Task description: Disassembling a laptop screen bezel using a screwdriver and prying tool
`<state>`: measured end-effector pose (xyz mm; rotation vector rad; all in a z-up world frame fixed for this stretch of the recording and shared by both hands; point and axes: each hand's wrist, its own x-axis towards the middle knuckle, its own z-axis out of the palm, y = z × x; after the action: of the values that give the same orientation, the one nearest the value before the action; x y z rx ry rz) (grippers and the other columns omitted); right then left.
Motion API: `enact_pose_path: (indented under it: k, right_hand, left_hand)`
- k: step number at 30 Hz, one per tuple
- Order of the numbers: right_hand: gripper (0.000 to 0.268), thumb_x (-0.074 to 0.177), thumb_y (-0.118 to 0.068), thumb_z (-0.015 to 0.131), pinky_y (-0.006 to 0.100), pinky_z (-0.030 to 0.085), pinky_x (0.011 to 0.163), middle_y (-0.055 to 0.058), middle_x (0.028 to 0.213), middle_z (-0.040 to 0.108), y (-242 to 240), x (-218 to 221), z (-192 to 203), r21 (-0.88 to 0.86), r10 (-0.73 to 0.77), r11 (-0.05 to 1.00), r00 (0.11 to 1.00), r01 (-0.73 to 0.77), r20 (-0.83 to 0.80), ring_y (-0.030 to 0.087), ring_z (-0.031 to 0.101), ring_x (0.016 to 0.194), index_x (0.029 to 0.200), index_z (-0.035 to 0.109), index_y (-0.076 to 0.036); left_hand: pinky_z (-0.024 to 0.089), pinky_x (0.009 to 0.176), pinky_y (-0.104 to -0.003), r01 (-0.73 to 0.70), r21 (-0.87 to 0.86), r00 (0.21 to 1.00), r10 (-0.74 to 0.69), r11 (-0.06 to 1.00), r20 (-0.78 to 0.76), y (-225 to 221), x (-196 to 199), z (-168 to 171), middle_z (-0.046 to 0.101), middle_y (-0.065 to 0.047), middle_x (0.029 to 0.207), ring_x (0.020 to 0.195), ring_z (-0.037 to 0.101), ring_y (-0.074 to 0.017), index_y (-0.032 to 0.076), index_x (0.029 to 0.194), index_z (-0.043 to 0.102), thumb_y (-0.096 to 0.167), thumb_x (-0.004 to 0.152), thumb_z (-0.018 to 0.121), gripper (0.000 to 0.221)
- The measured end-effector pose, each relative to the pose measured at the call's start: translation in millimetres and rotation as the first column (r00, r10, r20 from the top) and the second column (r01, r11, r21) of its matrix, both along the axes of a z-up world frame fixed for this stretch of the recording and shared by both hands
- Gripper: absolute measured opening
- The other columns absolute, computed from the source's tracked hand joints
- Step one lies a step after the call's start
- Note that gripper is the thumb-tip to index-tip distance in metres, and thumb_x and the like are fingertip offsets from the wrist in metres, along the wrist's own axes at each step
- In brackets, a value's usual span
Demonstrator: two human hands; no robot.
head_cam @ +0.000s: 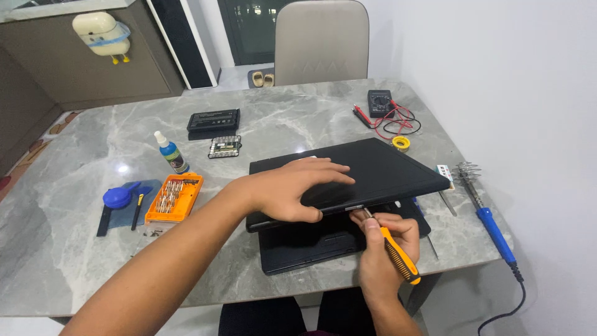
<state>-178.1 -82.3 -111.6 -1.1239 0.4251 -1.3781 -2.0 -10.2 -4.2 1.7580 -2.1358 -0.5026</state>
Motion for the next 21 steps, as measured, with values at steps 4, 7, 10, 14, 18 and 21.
enact_pose_path:
  k: [4,7,10,14,18,21]
  right_hand:
    - [0.014,0.085,0.002,0.059,0.035,0.063,0.08,0.016,0.095,0.052,-13,1,-13,-0.048,-0.038,0.998,0.999,0.038,0.001,0.02,0.062,0.084,0.087,0.046,-0.005]
    - [0.017,0.085,0.003,0.058,0.036,0.063,0.081,0.015,0.091,0.051,-6,0,3,-0.03,-0.02,0.999,1.0,0.02,0.006,0.024,0.066,0.079,0.083,0.043,-0.003]
    - [0.017,0.084,0.004,0.058,0.033,0.063,0.08,0.014,0.089,0.051,-1,-1,9,-0.004,-0.037,0.999,0.999,0.037,-0.033,0.022,0.066,0.078,0.081,0.044,-0.004]
    - [0.018,0.085,0.004,0.057,0.035,0.064,0.081,0.014,0.092,0.051,-1,1,6,0.021,-0.026,0.999,0.999,0.027,-0.026,0.024,0.066,0.081,0.082,0.042,-0.004]
    - [0.018,0.083,0.003,0.06,0.027,0.061,0.074,0.012,0.082,0.055,2,0,17,-0.025,-0.039,0.999,0.994,0.037,-0.098,0.02,0.067,0.072,0.077,0.045,-0.005]
    - [0.022,0.081,0.003,0.06,0.025,0.059,0.072,0.01,0.075,0.057,7,-2,32,0.006,-0.035,0.999,0.985,0.037,-0.169,0.019,0.07,0.071,0.072,0.044,-0.007]
  left_hand:
    - [0.015,0.114,-0.051,0.068,-0.055,0.997,-0.066,0.996,0.044,-14,1,-14,0.032,-0.015,0.153,0.141,0.025,-0.0399,0.017,0.142,0.038,0.027,0.072,0.059,0.073]
    - [0.014,0.113,-0.054,0.049,0.033,0.997,-0.047,0.998,-0.054,-13,-6,-6,0.031,-0.012,0.153,0.142,0.019,-0.0427,0.017,0.14,0.04,0.02,0.072,0.055,0.07]
    - [0.018,0.114,-0.049,0.053,0.046,0.995,-0.049,0.998,-0.083,-11,-5,-7,0.033,-0.013,0.153,0.142,0.025,-0.0363,0.017,0.143,0.037,0.02,0.076,0.057,0.069]
    - [0.017,0.113,-0.05,0.028,0.08,0.995,-0.021,0.996,-0.094,-7,-6,-7,0.029,-0.014,0.154,0.143,0.021,-0.0362,0.017,0.143,0.036,0.018,0.08,0.055,0.065]
    - [0.013,0.115,-0.048,0.06,0.049,0.992,-0.055,0.997,-0.111,-8,-6,-13,0.027,-0.014,0.155,0.144,0.018,-0.0366,0.013,0.144,0.033,0.02,0.082,0.051,0.065]
    - [0.012,0.115,-0.048,0.036,0.086,0.993,-0.026,0.996,-0.114,-7,-10,-9,0.026,-0.013,0.155,0.145,0.014,-0.035,0.013,0.145,0.033,0.018,0.08,0.048,0.067]
